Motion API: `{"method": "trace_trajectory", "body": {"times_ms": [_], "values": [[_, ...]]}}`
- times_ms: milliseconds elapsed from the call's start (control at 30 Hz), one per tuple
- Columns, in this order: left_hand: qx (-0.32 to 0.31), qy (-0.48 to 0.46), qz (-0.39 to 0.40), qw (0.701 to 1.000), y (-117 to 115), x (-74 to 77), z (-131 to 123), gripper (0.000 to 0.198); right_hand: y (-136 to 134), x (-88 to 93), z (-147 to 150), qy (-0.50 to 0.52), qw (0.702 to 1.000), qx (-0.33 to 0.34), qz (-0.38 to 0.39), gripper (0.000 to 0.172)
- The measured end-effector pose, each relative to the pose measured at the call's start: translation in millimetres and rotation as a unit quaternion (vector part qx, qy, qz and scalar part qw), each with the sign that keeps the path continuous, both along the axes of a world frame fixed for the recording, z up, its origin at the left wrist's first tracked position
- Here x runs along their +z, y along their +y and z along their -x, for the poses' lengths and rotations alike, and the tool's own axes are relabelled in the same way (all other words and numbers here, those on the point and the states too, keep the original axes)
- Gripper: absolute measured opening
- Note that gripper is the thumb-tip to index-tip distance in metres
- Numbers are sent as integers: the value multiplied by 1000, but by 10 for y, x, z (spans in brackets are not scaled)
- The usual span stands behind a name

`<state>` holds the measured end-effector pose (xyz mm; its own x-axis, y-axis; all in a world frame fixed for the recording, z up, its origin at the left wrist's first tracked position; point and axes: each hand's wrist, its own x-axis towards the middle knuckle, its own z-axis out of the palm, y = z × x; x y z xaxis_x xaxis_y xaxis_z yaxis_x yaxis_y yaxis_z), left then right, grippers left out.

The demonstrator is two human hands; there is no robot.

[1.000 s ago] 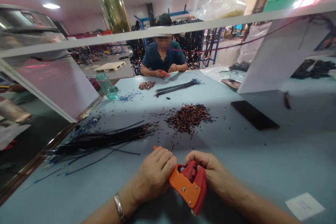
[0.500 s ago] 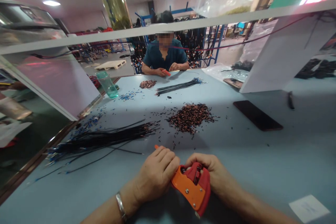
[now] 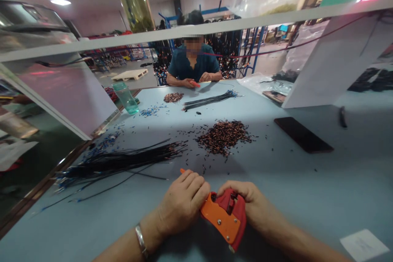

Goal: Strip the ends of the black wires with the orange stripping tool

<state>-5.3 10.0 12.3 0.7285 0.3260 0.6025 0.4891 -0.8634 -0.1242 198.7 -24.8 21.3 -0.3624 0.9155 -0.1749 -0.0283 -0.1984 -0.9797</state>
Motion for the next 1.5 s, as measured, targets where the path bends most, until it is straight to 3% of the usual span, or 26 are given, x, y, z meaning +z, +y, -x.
{"method": "trace_trajectory", "body": {"times_ms": [300, 1133, 1500], "values": [[3, 6, 8, 1000, -10, -4, 2, 15, -9, -48, 38, -4, 999, -36, 8, 7], [38, -6, 17, 999, -35, -52, -17, 25, -19, -65, 107, 16, 999, -36, 9, 3], [36, 0, 26, 999, -60, -135, -14, 26, -57, -91, 101, 14, 1000, -13, 20, 17]]}}
